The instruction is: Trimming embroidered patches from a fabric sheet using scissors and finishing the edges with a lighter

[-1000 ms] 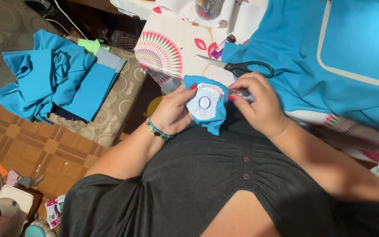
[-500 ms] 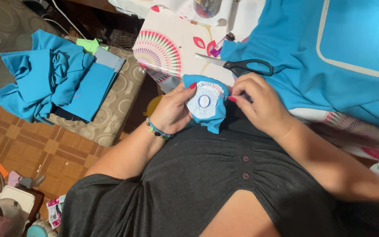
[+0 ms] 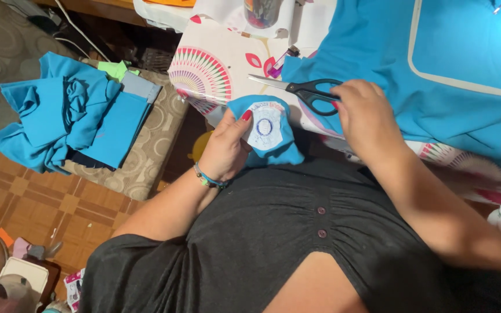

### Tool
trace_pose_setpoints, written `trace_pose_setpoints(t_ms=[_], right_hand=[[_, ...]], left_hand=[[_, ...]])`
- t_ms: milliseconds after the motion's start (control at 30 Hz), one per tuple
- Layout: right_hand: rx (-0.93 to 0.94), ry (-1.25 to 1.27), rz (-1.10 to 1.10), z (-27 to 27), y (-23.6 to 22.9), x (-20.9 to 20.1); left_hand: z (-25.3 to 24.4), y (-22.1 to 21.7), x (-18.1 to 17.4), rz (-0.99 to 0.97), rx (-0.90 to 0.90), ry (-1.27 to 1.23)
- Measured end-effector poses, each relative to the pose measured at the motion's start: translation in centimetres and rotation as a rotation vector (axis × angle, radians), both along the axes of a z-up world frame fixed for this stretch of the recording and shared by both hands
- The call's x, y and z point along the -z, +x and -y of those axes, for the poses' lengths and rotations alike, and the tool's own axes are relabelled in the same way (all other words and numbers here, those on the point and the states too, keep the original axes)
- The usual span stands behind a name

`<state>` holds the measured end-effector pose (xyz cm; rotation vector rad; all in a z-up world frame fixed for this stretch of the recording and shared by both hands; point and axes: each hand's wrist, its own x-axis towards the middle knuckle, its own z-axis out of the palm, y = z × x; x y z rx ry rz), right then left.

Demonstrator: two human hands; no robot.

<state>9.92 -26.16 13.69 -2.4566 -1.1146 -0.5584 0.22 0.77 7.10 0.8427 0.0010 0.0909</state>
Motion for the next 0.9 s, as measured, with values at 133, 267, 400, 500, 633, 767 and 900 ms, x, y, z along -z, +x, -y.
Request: trace_pose_setpoints(t_ms=[133,267,400,500,633,767,900], right_hand=[[-0.024,-0.058,0.025,0.5,2.7,4.3],[0.01,-0.134,-0.11,-0.6,3.1,2.6],[0.094,-0.286,0.066,-1.2,4.1,2.9],[0.066,-0.292,0.147,-1.9,2.5,2.4],[0.005,-0.281,0.107,-1.1,0.3,-1.2],[0.145,-0.301,-0.032,1.4,-1.2,-2.9],[0.199,-0.01,-0.65,1.3,-5.2,-3.5]], left_hand=[[0.7,-0.9,-2.8,0.055,-0.08,0.017],[-0.2,-0.3,-1.1,0.039,-0.121,0.036],[-0.4,-0.1,-1.1,-0.029,-0.135,-0.026],[-1.4,0.2,1.1,-0.129,-0.114,-0.183],[-1.5,0.1,-0.2,-0.242,-0.102,-0.372],[-2.0,-0.1,-0.8,-0.224,-0.007,-0.51],[-2.4,0.1,-0.9,-0.119,0.097,-0.606]])
